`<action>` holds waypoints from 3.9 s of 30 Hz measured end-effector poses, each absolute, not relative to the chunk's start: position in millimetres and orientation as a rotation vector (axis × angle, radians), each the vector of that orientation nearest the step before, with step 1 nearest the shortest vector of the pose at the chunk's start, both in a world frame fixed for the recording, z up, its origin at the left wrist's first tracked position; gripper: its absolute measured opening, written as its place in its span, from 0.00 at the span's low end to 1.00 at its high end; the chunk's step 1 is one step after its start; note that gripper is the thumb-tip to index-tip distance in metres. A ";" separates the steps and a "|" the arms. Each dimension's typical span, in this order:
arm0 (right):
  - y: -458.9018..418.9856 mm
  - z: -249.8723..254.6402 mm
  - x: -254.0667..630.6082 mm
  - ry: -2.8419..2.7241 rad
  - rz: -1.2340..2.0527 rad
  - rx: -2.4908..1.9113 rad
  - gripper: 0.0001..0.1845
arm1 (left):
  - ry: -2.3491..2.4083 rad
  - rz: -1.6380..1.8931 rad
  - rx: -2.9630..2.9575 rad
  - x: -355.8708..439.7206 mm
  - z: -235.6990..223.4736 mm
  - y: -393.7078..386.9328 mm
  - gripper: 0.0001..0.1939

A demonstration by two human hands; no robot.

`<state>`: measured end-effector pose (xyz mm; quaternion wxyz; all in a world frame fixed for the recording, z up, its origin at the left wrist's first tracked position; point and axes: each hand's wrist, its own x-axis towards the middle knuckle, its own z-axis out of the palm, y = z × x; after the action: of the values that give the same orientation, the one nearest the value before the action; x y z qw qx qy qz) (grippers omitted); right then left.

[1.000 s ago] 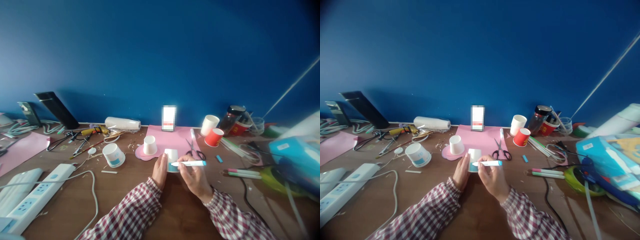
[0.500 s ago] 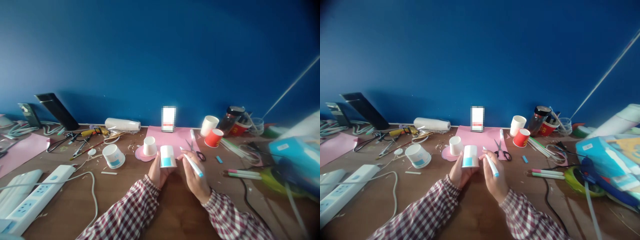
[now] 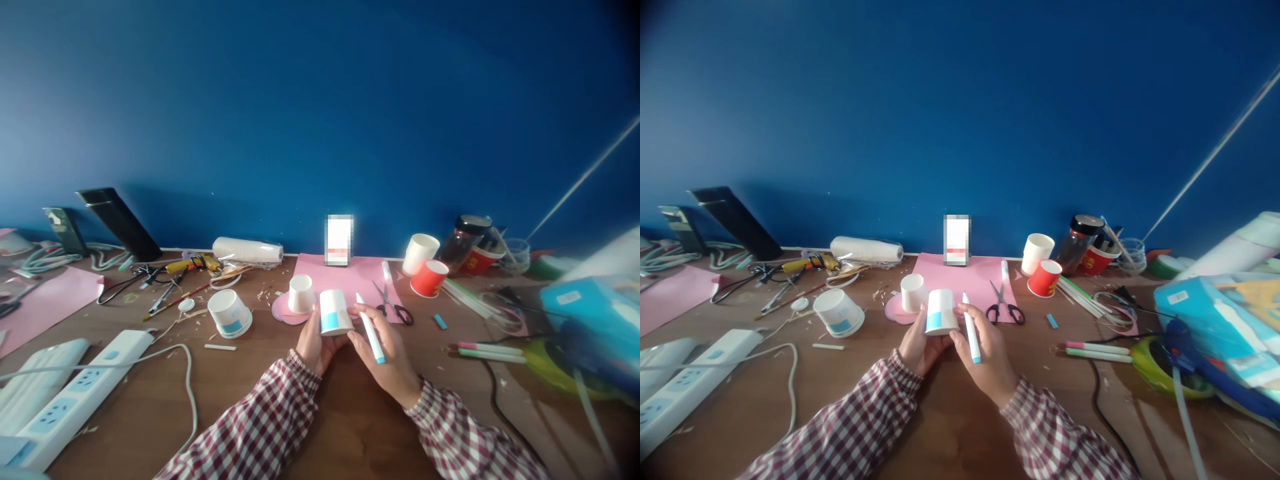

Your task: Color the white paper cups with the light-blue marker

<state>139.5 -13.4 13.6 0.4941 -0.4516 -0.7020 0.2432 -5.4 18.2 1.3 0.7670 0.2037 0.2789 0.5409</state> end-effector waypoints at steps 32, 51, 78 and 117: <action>-8.5 4.8 140.8 -1.671 0.402 -1.123 0.17 | 0.578 1.226 0.739 -1.6 -6.0 12.4 0.27; -9.8 1.8 138.0 -1.654 0.388 -1.133 0.17 | 0.602 1.211 0.735 -2.0 -1.5 11.5 0.26; -9.7 3.7 137.9 -1.661 0.375 -1.134 0.17 | 0.615 1.220 0.707 -1.3 -1.2 11.2 0.27; -7.5 -0.9 141.4 -1.705 0.379 -1.170 0.19 | 0.747 1.319 0.763 3.9 -14.3 15.6 0.26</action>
<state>141.4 -7.5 -0.9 0.4967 -0.4831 -0.7039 0.1565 3.9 15.6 -14.3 0.6612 0.3372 0.3304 0.5831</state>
